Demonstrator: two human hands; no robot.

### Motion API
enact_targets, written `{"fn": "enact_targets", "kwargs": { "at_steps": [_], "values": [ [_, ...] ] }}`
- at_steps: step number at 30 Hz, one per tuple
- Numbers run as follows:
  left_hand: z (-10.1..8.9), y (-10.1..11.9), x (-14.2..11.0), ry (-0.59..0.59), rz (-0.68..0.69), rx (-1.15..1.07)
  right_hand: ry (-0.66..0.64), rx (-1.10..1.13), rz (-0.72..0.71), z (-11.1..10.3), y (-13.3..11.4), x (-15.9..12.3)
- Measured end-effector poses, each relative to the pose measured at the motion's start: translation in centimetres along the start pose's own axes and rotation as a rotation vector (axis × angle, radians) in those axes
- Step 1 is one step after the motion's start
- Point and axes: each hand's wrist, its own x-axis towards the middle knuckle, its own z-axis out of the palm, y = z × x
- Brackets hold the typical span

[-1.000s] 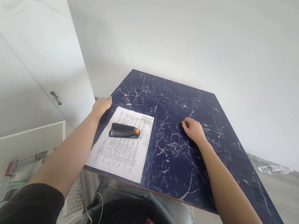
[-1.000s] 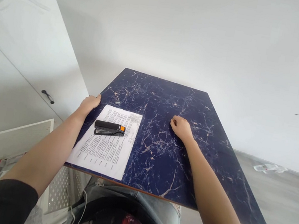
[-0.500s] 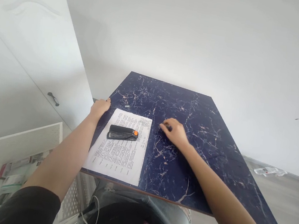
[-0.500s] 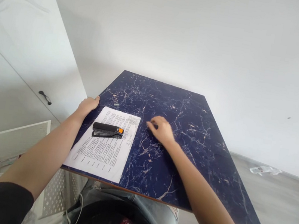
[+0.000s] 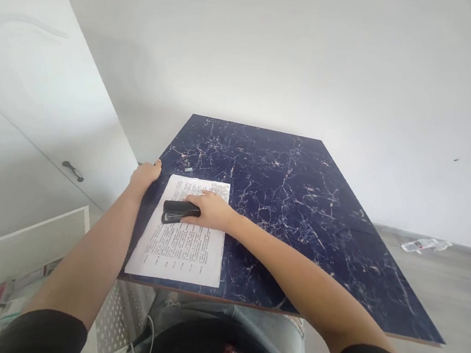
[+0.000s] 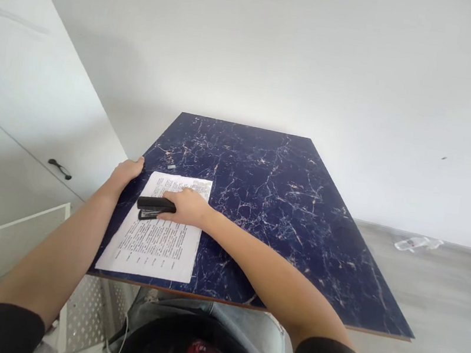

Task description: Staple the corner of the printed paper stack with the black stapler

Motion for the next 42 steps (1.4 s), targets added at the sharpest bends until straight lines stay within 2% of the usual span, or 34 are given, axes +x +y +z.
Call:
{"fn": "enact_targets", "kwargs": {
  "at_steps": [3, 8, 10, 12, 14, 15, 17, 18, 20, 22, 24, 27, 32, 35, 37, 39, 42],
  "values": [
    [0.1, 0.1, 0.0, -0.019, -0.080, -0.008, 0.022, 0.061, -0.012, -0.9, 1.9, -3.2],
    [-0.5, 0.2, -0.6, 0.013, -0.102, -0.022, 0.052, 0.053, 0.041, -3.4, 5.1, -9.9],
    [-0.8, 1.0, -1.5, 0.085, -0.103, -0.006, 0.050, 0.032, 0.081, -4.5, 6.0, -12.1],
    [-1.0, 3.0, -3.0, 0.247, -0.026, -0.007, 0.046, 0.026, 0.097, -5.3, 6.4, -13.5],
    [-0.6, 5.9, -5.4, 0.468, 0.252, -0.074, 0.053, 0.031, 0.081, -5.6, 6.1, -13.8],
    [0.0, 7.4, -6.7, 0.478, 0.443, -0.118, 0.073, 0.036, 0.065, -5.6, 5.7, -13.7],
    [1.5, 10.2, -9.6, 0.357, 0.795, -0.183, 0.129, 0.026, 0.018, -5.1, 4.5, -12.8],
    [2.5, 11.2, -10.8, 0.272, 0.922, -0.203, 0.148, -0.003, -0.006, -4.7, 3.8, -12.3],
    [4.5, 12.3, -12.8, 0.122, 1.070, -0.200, 0.132, -0.122, -0.041, -3.9, 2.6, -11.4],
    [6.1, 12.4, -13.8, 0.005, 1.147, -0.115, 0.083, -0.259, -0.049, -3.4, 1.9, -11.0],
    [7.0, 12.1, -14.0, -0.043, 1.166, -0.041, 0.063, -0.308, -0.054, -3.4, 1.8, -11.1],
    [7.1, 11.7, -13.8, -0.047, 1.170, -0.041, 0.077, -0.235, -0.053, -4.0, 2.8, -11.9],
    [6.0, 12.1, -13.9, -0.081, 1.179, -0.111, 0.068, -0.153, -0.015, -4.1, 4.5, -12.8],
    [5.1, 12.2, -14.1, -0.126, 1.153, -0.237, 0.093, -0.118, -0.025, -3.8, 4.8, -13.2],
    [4.8, 12.1, -14.1, -0.128, 1.119, -0.330, 0.127, -0.096, -0.019, -4.3, 5.1, -13.9],
    [4.6, 11.9, -14.0, -0.147, 1.047, -0.433, 0.201, -0.038, 0.055, -5.8, 5.9, -14.9],
    [5.0, 11.5, -14.0, -0.280, 0.879, -0.611, 0.344, 0.011, 0.305, -9.2, 8.3, -16.8]
  ]
}}
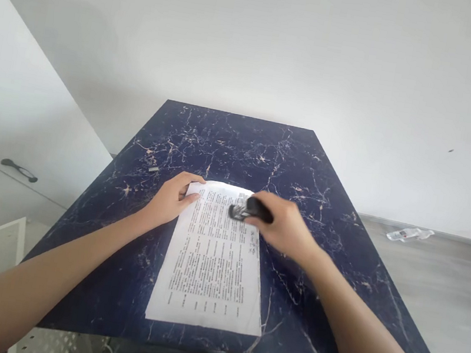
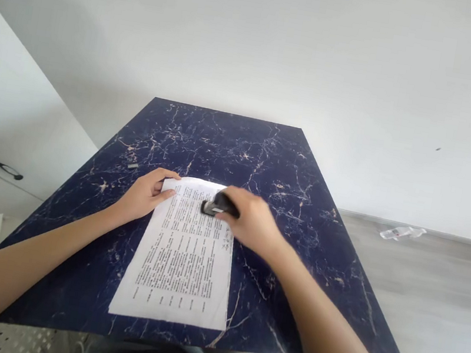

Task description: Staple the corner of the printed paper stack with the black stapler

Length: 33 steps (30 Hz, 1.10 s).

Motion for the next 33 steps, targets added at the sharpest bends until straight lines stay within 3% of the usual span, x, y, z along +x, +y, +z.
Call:
{"fn": "enact_targets", "kwargs": {
  "at_steps": [4, 8, 13, 20, 22, 25, 28, 33],
  "values": [
    [0.3, -0.6, -0.3, 0.008, -0.101, -0.057, 0.108, -0.302, 0.151, -3.9, 4.2, 0.4],
    [0.2, -0.7, -0.4, 0.024, -0.120, -0.010, -0.024, -0.345, 0.241, -5.0, 6.3, 0.2],
    [-0.1, 0.1, -0.5, 0.073, -0.171, -0.055, -0.150, -0.231, 0.209, -3.8, 6.4, 0.1],
    [0.0, 0.4, -0.7, 0.117, -0.204, -0.062, -0.202, -0.057, 0.169, -3.0, 5.7, 0.5],
    [0.1, 0.4, -0.7, 0.116, -0.208, -0.033, -0.174, 0.021, 0.189, -3.0, 5.4, 0.6],
    [0.2, 0.4, -0.7, 0.112, -0.210, -0.005, -0.012, 0.089, 0.276, -2.4, 5.0, 0.7],
    [0.2, 0.5, -0.6, 0.117, -0.210, 0.012, 0.112, -0.027, 0.341, -0.9, 4.6, 0.9],
    [0.2, 0.9, -0.6, 0.150, -0.192, 0.048, 0.117, -0.136, 0.314, 0.7, 3.7, 1.1]
  ]
}}
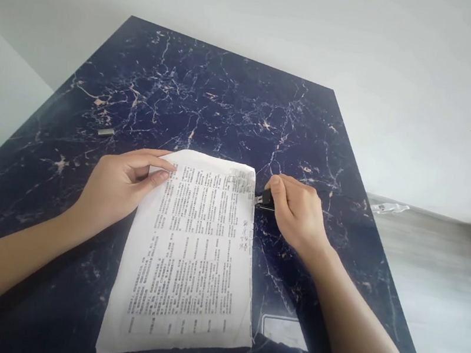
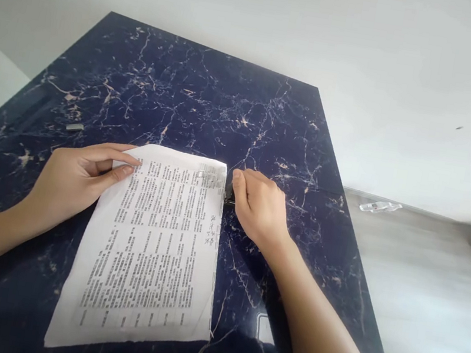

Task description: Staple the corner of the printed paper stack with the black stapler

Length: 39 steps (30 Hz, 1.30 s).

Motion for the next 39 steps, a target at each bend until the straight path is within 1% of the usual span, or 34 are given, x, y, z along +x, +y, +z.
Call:
{"fn": "enact_targets", "kwargs": {
  "at_steps": [4, 10, 17, 25, 33, 39],
  "values": [
    [0.0, 0.1, 0.0, 0.022, 0.003, 0.015, 0.001, -0.028, -0.002, 0.0, -0.2, 0.0],
    [0.1, 0.1, 0.2, 0.013, 0.005, 0.005, -0.006, -0.093, -0.034, 0.1, -0.1, 0.0],
    [0.2, 0.3, 0.2, 0.000, 0.001, -0.028, -0.008, -0.151, -0.087, 0.5, -0.6, 0.1],
    [0.0, -0.3, 0.1, -0.006, -0.009, -0.042, -0.031, -0.072, -0.073, 0.3, -0.1, 0.2],
    [-0.1, 0.5, 0.0, 0.029, -0.017, -0.024, -0.019, -0.073, -0.060, 0.4, -0.1, 0.1],
    [-0.3, 0.8, 0.1, 0.001, -0.022, -0.005, 0.011, -0.051, -0.052, 0.5, -0.1, 0.1]
  ]
}}
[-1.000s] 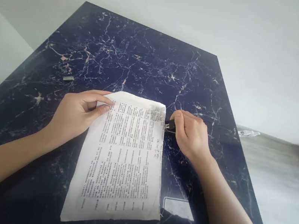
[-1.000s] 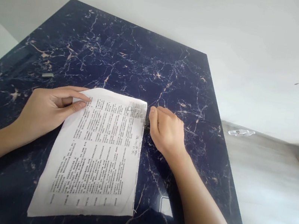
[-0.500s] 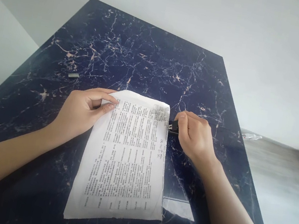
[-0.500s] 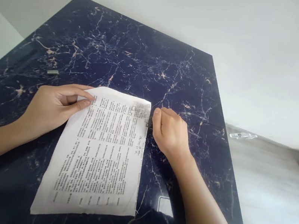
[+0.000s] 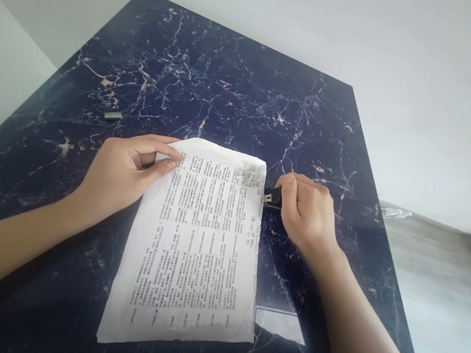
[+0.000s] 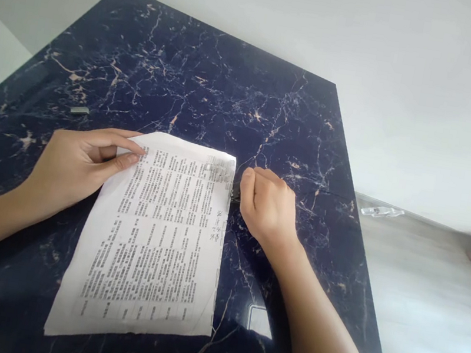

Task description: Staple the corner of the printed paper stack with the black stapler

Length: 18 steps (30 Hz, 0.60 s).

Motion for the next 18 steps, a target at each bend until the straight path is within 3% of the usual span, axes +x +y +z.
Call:
{"fn": "enact_targets", "kwargs": {
  "at_steps": [9, 18],
  "values": [
    [-0.04, 0.37, 0.00, 0.006, -0.001, -0.007, -0.010, 0.016, 0.027, -0.11, -0.06, 0.09],
    [0.15, 0.29, 0.00, 0.004, -0.014, -0.006, -0.008, -0.119, 0.047, 0.27, -0.61, 0.12]
  ]
}}
